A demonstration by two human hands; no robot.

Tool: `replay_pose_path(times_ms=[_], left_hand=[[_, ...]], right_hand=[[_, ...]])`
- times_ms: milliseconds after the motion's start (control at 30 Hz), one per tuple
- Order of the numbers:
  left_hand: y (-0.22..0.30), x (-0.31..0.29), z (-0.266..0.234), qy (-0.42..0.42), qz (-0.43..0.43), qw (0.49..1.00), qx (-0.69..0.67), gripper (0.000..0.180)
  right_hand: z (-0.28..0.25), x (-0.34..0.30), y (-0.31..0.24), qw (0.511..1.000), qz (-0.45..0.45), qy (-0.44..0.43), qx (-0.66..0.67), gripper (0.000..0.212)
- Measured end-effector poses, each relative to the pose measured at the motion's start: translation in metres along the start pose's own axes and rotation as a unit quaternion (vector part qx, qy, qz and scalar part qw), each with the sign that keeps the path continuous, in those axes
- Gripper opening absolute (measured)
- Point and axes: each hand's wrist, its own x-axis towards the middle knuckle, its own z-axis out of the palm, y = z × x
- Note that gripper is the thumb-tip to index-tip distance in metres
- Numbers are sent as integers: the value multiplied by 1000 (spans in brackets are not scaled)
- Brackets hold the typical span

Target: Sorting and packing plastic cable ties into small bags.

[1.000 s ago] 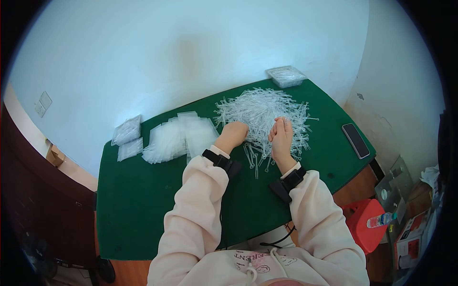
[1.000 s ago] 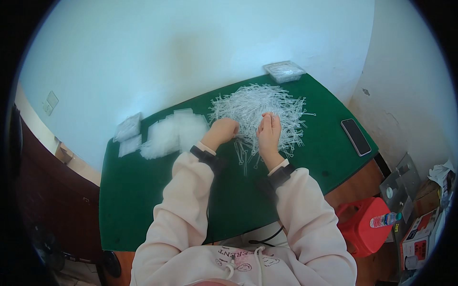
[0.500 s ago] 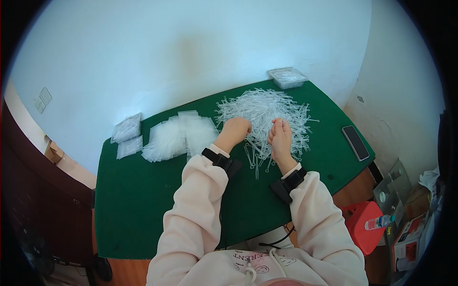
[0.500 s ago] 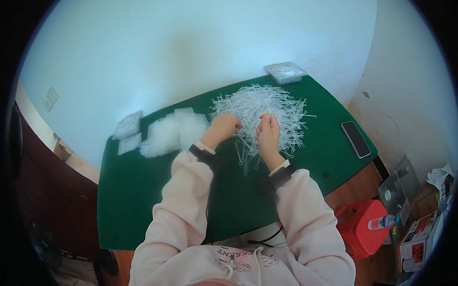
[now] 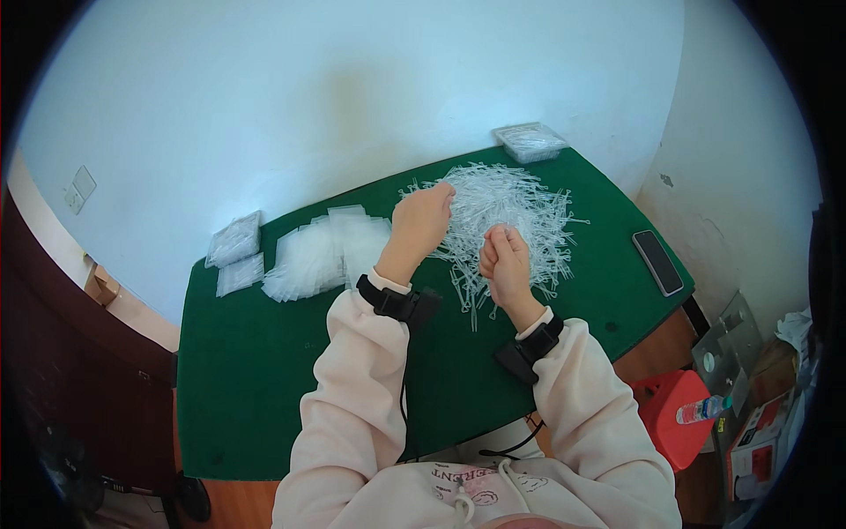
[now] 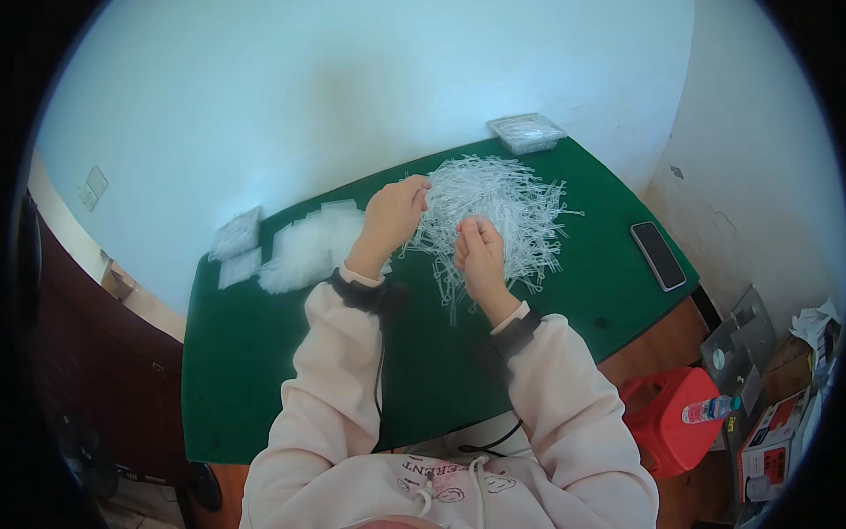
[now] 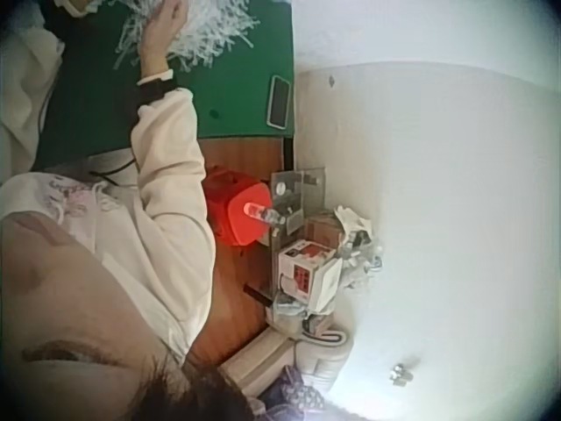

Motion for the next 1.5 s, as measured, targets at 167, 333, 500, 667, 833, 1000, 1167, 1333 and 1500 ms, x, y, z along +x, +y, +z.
replay_pose_path(times_ms=[167,333,500,667,833,1000,1167,1333,1500], left_hand=[[5,3,-4,30,-19,999,-40,14],[7,3,-6,36,-38,997,-54,13],[6,3,-4,40,-27,997,-68,11],[6,3,1,15,-35,991,-127,11],[5,3,1,5,-29,975,-220,13],[11,-1,10,-43,-43,955,-291,17],[8,-9,27,-121,74,965,-221,17],[9,-13,10,-170,113,978,-44,12],[20,-14,2,-182,128,975,-19,5]], right_hand=[[-1,-5,16,999,26,-15,-18,17],[3,-12,30,989,72,-101,-77,11],[4,-15,35,982,74,-132,-113,6],[2,-10,52,923,45,-231,-304,7],[-4,-8,59,928,22,-260,-267,14],[-8,4,22,985,-9,1,-173,9],[-27,21,6,987,-88,112,-74,12],[-35,29,8,943,-236,126,-197,15],[-35,25,30,955,-159,33,-249,18]])
